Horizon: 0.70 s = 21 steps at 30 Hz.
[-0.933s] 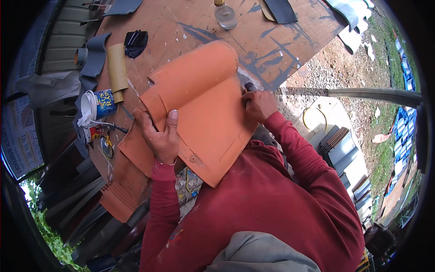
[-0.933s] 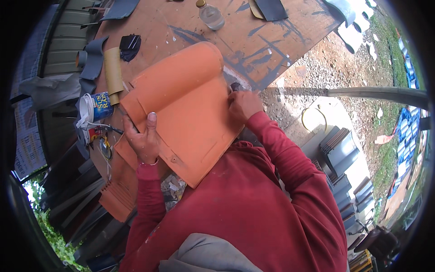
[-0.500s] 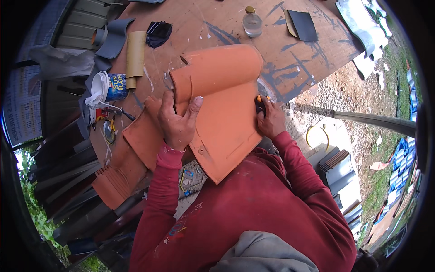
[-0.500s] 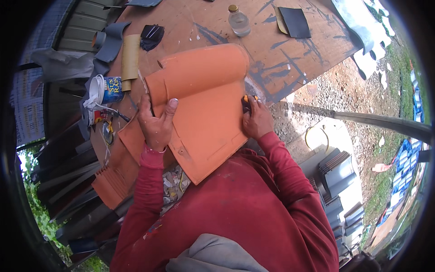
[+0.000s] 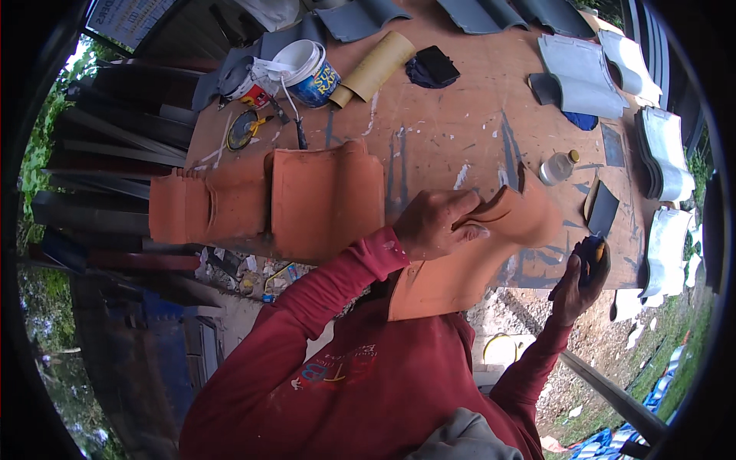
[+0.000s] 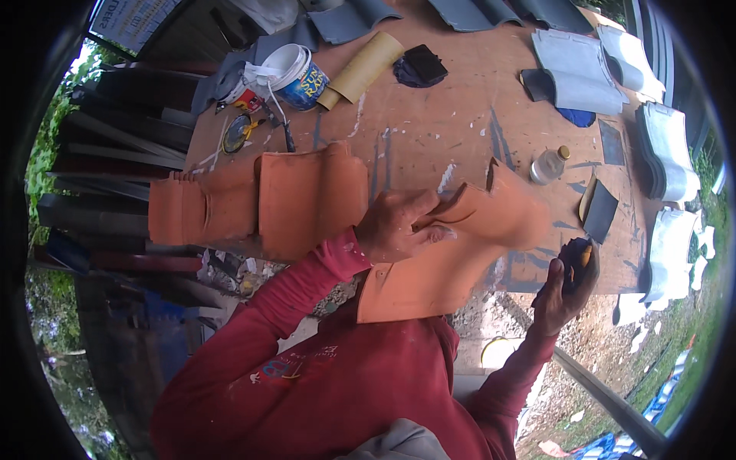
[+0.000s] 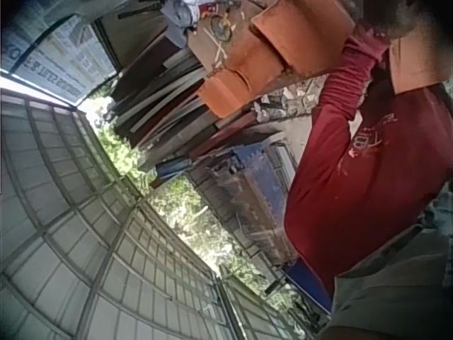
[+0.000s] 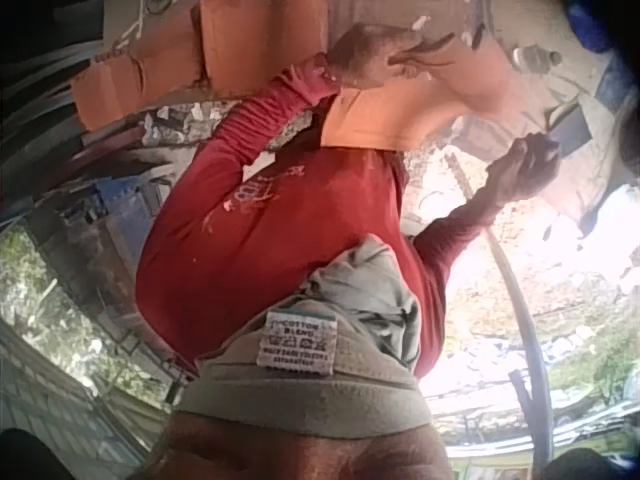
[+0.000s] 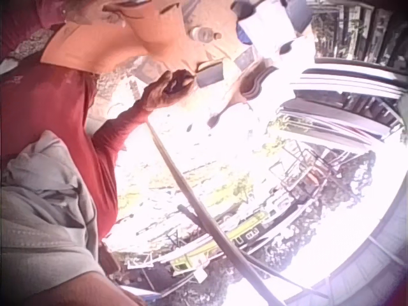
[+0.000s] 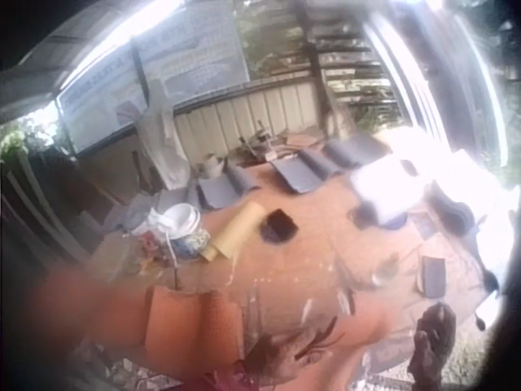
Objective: The person cleans and sands clay roof tiles by hand using sandpaper and a cloth.
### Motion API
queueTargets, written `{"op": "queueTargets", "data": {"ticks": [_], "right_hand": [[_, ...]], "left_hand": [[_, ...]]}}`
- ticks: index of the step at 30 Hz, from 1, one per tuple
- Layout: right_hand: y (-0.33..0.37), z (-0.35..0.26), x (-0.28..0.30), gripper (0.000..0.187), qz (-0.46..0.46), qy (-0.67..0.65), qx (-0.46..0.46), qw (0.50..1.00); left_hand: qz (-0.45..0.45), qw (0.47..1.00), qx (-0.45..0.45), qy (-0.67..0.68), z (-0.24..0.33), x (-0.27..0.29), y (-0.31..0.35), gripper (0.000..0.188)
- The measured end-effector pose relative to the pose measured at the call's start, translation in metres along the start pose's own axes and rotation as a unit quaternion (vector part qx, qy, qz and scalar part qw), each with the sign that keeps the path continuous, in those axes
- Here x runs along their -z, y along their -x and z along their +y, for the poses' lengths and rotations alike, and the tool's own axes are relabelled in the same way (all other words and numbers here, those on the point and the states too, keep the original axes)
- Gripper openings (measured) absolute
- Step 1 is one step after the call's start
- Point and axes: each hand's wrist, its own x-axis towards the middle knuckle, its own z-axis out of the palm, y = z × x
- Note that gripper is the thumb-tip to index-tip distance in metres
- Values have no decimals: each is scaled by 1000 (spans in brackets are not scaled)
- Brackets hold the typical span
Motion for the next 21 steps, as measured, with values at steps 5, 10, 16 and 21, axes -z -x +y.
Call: {"op": "queueTargets", "data": {"ticks": [5, 10, 16, 21], "right_hand": [[-53, 10, 5, 56, -147, 54, -12, 988], [-46, -20, 33, 115, -315, 143, 35, 938], [-4, -34, 23, 97, -412, 187, -65, 889], [51, -48, 36, 78, -324, 237, 59, 914]], "left_hand": [[-38, 985, -158, 54, 16, -13, -16, 23], [-15, 975, -216, 50, 19, -13, -6, 17], [-59, 963, -264, 15, -10, -36, 44, 13], [-118, 935, -325, -80, -12, -39, 62, 14]]}}
